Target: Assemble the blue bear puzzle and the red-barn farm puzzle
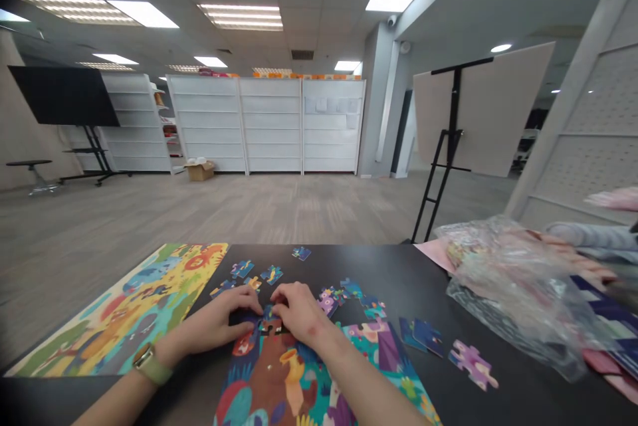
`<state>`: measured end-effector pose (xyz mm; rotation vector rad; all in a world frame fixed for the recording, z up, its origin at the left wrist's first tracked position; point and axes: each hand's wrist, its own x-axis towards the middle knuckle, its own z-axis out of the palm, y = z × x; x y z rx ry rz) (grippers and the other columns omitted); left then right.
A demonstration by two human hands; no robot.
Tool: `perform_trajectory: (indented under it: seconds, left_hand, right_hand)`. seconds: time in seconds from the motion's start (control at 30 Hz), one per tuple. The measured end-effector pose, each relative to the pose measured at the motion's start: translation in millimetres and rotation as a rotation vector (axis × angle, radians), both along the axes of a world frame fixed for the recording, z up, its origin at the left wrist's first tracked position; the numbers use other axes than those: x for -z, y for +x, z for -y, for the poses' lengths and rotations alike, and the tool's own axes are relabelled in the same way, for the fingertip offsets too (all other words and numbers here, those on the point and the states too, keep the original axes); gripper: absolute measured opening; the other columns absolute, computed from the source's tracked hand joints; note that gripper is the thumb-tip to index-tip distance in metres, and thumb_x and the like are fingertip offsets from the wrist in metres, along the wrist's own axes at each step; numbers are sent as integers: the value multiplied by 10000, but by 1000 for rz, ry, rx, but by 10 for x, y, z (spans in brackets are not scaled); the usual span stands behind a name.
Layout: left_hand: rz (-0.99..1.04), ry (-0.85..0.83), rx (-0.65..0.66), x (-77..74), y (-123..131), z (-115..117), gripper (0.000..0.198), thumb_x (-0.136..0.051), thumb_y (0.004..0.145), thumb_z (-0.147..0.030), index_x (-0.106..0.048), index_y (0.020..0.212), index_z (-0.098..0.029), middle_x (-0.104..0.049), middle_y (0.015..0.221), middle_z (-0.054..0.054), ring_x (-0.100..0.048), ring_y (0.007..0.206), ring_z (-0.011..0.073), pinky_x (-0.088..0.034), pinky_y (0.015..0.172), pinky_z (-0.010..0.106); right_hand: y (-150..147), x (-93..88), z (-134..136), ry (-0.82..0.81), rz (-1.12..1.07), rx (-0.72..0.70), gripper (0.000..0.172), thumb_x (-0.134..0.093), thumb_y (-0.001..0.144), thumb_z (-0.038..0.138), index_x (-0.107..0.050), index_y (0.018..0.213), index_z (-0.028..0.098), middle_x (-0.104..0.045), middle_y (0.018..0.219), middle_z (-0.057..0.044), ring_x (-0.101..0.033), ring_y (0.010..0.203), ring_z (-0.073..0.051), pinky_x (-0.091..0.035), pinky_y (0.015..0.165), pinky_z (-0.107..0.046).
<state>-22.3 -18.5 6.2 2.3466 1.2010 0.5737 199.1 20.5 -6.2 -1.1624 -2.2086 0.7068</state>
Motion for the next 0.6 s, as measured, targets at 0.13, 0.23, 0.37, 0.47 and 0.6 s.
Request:
perform_trajectory:
  seconds: [0.13,0.23,0.37,0.47,0.6]
  left_hand:
    - [-55,-14,98,-55,29,13,333,-589,876,-163,-731,1095,-369,-569,1208,7,-547,1142,198,-403,1022,305]
    - [-95,-28,132,-108,46,35,427,-566,864,-115,-713,1131,-414,-542,1256,-4,-518,1196,203,-387,1056,317]
    - [-119,-52,146,-150,64,76,455,-575,834,-87,-714,1127,-406,-504,1343,-11,-466,1277,225,-342,1115,345]
    - [-127,-23,132,-153,94,103,382,-605,842,-136,-728,1108,-382,-522,1346,2,-475,1275,236,-349,1116,361]
    - [-145,85,128,-142,171,134,252,-618,871,-229,-745,1068,-322,-640,1214,27,-567,1152,235,-418,1042,365]
  right_hand:
    - [25,25,-39,10,13,-25,124,-720,772,182,-741,882,234,-724,822,5,-645,789,-152,-446,708,-219]
    - [39,31,-48,42,17,-38,121,-761,747,201,-737,862,230,-722,828,6,-641,815,-156,-443,722,-219]
    - [55,17,-45,20,-4,-55,132,-779,727,226,-735,852,229,-726,828,11,-647,803,-154,-444,706,-217]
    - [76,-8,-43,0,-28,-71,73,-719,769,223,-731,840,222,-726,799,12,-652,760,-149,-442,678,-216]
    - [139,-48,-76,-2,-124,-25,239,-488,876,135,-713,876,218,-731,778,9,-661,737,-135,-446,690,-220]
